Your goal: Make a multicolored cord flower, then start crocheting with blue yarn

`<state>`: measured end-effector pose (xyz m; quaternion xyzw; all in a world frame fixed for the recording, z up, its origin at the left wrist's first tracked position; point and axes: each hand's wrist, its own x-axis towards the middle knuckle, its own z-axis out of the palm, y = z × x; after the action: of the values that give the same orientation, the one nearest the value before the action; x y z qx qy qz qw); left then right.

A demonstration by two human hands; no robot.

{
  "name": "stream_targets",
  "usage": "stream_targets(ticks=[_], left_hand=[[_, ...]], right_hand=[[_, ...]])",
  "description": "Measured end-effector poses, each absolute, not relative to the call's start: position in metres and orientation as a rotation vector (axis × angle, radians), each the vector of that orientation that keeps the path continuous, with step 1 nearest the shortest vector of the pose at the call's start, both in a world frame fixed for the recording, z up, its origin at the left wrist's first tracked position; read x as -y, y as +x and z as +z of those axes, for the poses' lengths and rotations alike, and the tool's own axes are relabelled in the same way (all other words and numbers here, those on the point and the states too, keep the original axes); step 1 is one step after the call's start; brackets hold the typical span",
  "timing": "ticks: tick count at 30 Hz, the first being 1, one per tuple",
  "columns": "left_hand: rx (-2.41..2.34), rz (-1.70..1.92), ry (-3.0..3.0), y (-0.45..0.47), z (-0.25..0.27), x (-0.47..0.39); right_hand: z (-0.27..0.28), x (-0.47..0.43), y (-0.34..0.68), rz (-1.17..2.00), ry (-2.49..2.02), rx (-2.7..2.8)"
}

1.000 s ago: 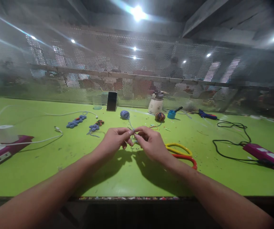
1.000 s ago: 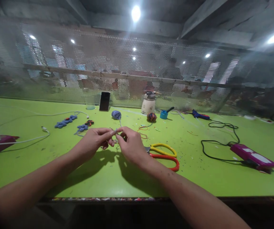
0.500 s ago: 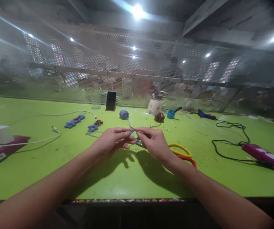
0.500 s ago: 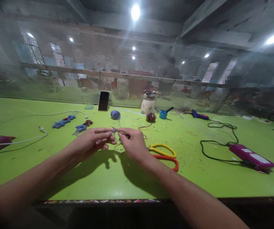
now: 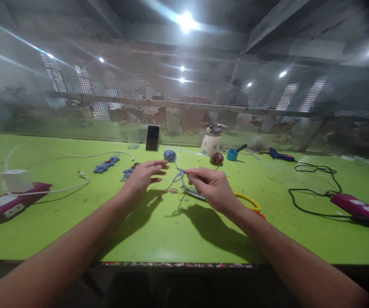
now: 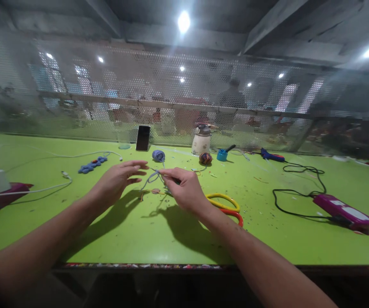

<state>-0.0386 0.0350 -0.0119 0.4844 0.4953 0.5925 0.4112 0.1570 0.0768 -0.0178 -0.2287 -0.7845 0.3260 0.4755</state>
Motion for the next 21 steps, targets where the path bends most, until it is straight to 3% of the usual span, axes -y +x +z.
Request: stream_targets(ticks=[5,11,16,21], left_hand=[[-0.960,1.274,1.543,-0.033,-0.013,-0.034],[-1.120,1.070,1.628,-0.022,-0.016,-0.030],[-1.295,1.248,1.632,-0.040,-0.009,-0.032],[-0.734,1.353,1.451,-0.057,0.008,-0.026]], right_hand=[[-0.011,-0.075,0.160,1.119,-0.615,1.879],[-0.002,-0.077,0.166,1.333,-0.553,1.752],[0.006,-0.094,0.178,1.287,-0.533,1.604],[0.014,-0.111,0.190,1.327,-0.620,1.410]])
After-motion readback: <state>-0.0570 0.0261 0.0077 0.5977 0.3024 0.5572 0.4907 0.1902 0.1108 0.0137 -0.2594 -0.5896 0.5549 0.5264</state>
